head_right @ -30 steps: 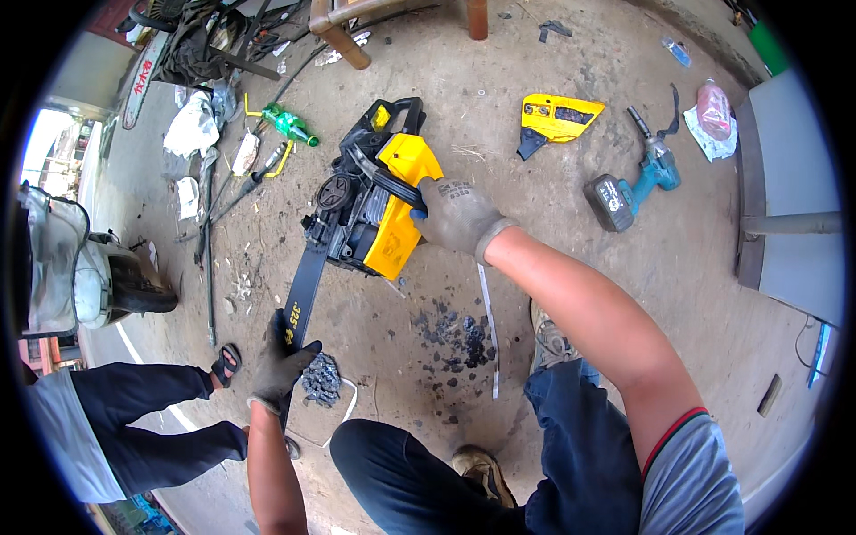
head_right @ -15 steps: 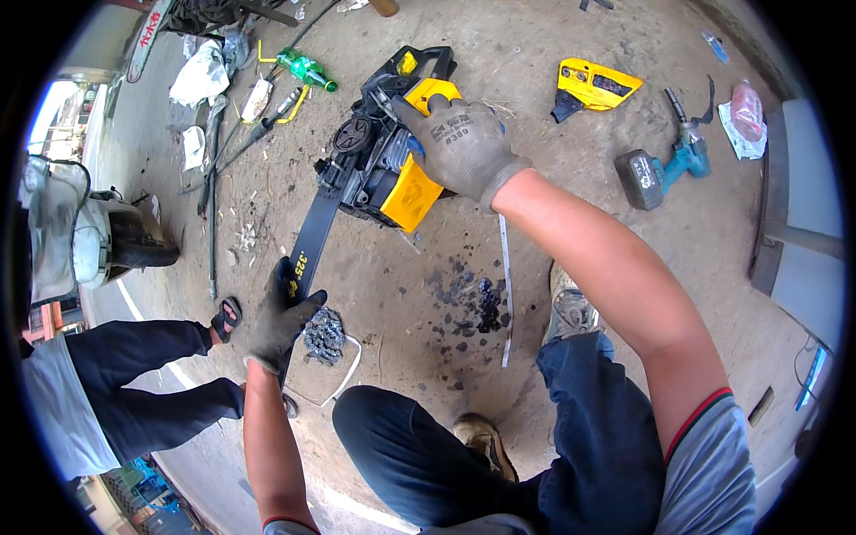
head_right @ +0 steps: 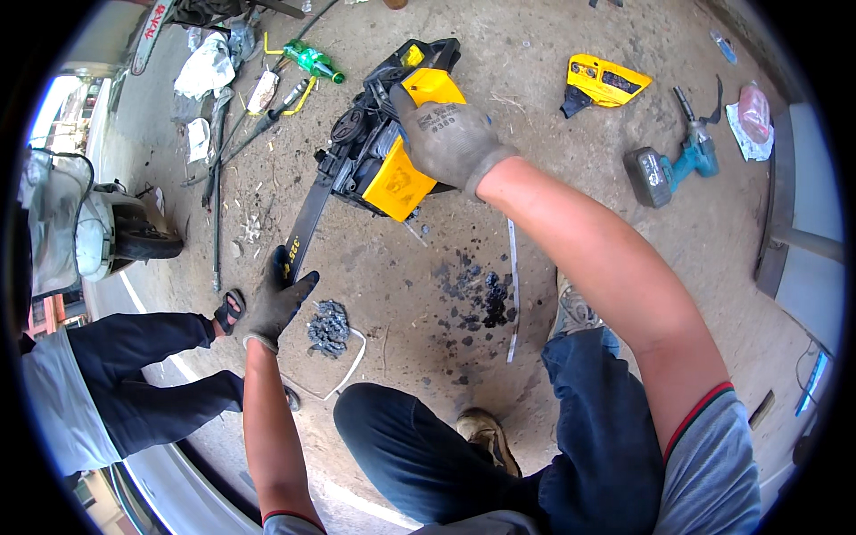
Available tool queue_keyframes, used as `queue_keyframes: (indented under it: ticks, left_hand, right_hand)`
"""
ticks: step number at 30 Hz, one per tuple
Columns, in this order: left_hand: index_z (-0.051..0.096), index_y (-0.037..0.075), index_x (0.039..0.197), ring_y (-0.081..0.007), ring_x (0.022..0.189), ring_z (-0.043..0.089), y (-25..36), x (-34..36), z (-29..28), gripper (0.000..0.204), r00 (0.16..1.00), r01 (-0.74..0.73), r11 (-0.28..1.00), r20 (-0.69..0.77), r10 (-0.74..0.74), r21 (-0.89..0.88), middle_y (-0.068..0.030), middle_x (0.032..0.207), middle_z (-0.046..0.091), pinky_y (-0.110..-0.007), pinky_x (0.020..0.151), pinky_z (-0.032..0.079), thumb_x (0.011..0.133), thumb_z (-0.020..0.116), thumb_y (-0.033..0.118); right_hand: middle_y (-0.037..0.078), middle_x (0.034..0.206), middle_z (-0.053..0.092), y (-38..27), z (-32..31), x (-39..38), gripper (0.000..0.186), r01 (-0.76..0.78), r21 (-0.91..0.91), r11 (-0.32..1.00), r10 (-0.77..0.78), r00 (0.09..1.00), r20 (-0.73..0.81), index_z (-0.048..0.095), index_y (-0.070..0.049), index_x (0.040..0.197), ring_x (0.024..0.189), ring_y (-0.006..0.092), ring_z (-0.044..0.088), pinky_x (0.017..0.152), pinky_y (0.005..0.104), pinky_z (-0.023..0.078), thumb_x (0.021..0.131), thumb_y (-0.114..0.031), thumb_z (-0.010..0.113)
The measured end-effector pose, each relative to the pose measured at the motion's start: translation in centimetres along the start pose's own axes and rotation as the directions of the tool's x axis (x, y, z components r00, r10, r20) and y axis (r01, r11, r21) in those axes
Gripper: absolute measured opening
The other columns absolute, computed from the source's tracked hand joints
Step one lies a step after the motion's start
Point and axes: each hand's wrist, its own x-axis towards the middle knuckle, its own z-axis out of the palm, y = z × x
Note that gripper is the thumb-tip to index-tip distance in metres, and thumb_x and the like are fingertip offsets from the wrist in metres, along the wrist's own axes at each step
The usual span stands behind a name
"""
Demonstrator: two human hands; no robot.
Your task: The person removes the chainsaw cover, detaches the chain, and reassembles the chainsaw by placing the chain back onto the bar and securing the cover with a power drill. Another person assists by holding the chainsaw steady during the process.
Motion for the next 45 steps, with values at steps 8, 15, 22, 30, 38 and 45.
queue_keyframes:
  ticks: [8,15,22,30,38,45]
  left_hand:
    - [0.043,0.001,0.141,-0.0333,0.112,0.064,3.1,-1.7,-1.1,0.085,0.991,0.105,0.990,0.072,-0.112,0.095,-0.0231,0.121,0.064,-0.040,0.093,0.049,0.073,0.081,0.034]
    - [0.049,0.001,0.137,-0.0322,0.092,0.066,6.8,-3.0,-1.3,0.079,0.989,-0.085,0.939,-0.082,0.119,0.332,-0.0200,0.109,0.064,-0.041,0.081,0.052,0.069,0.080,0.028]
    - [0.051,0.002,0.135,-0.0357,0.101,0.064,8.2,-2.9,-1.1,0.080,0.980,-0.124,0.918,-0.099,0.173,0.378,-0.0213,0.111,0.063,-0.043,0.086,0.051,0.066,0.083,0.027]
    - [0.046,0.001,0.140,-0.0257,0.101,0.065,5.5,-0.5,-1.8,0.083,0.998,-0.069,0.976,0.016,0.067,0.208,-0.0187,0.117,0.061,-0.037,0.083,0.053,0.071,0.084,0.026]
    - [0.040,-0.001,0.145,-0.0268,0.120,0.058,6.0,-0.1,-2.0,0.091,0.992,-0.123,0.963,0.069,0.110,0.240,-0.0186,0.133,0.055,-0.036,0.099,0.047,0.073,0.085,0.030]
    - [0.039,0.000,0.146,-0.0283,0.124,0.055,7.4,0.6,-1.2,0.092,0.993,-0.099,0.984,0.080,0.088,0.146,-0.0195,0.137,0.051,-0.037,0.102,0.046,0.073,0.086,0.029]
  right_hand:
    - [0.020,0.089,0.069,1.0,-0.5,-2.4,0.057,-0.185,0.113,0.976,0.171,0.978,0.117,0.040,0.002,0.139,0.081,0.0347,0.070,0.071,0.0455,0.055,0.093,-0.025,0.059]
    - [0.025,0.095,0.067,1.9,0.2,-8.5,0.060,-0.408,0.480,0.776,0.389,0.910,0.145,0.040,0.002,0.135,0.084,0.0376,0.069,0.072,0.0451,0.055,0.091,-0.031,0.063]
    - [0.023,0.096,0.067,2.6,-2.1,-9.2,0.071,-0.431,0.289,0.855,0.370,0.897,0.243,0.045,0.005,0.130,0.088,0.0353,0.070,0.073,0.0423,0.056,0.087,-0.047,0.068]
    - [0.026,0.120,0.058,1.4,-2.9,-3.7,0.071,-0.159,-0.006,0.987,0.159,0.987,0.016,0.049,-0.002,0.137,0.101,0.0356,0.065,0.081,0.0454,0.054,0.085,-0.046,0.068]
    - [0.024,0.122,0.058,0.9,-2.2,-3.4,0.065,-0.189,0.007,0.982,0.188,0.978,0.090,0.046,-0.003,0.141,0.101,0.0355,0.067,0.084,0.0462,0.054,0.087,-0.033,0.065]
    - [0.020,0.118,0.060,0.3,-3.3,-2.6,0.070,-0.152,-0.150,0.977,0.176,0.972,0.159,0.046,-0.004,0.141,0.103,0.0296,0.065,0.088,0.0441,0.050,0.086,-0.041,0.068]
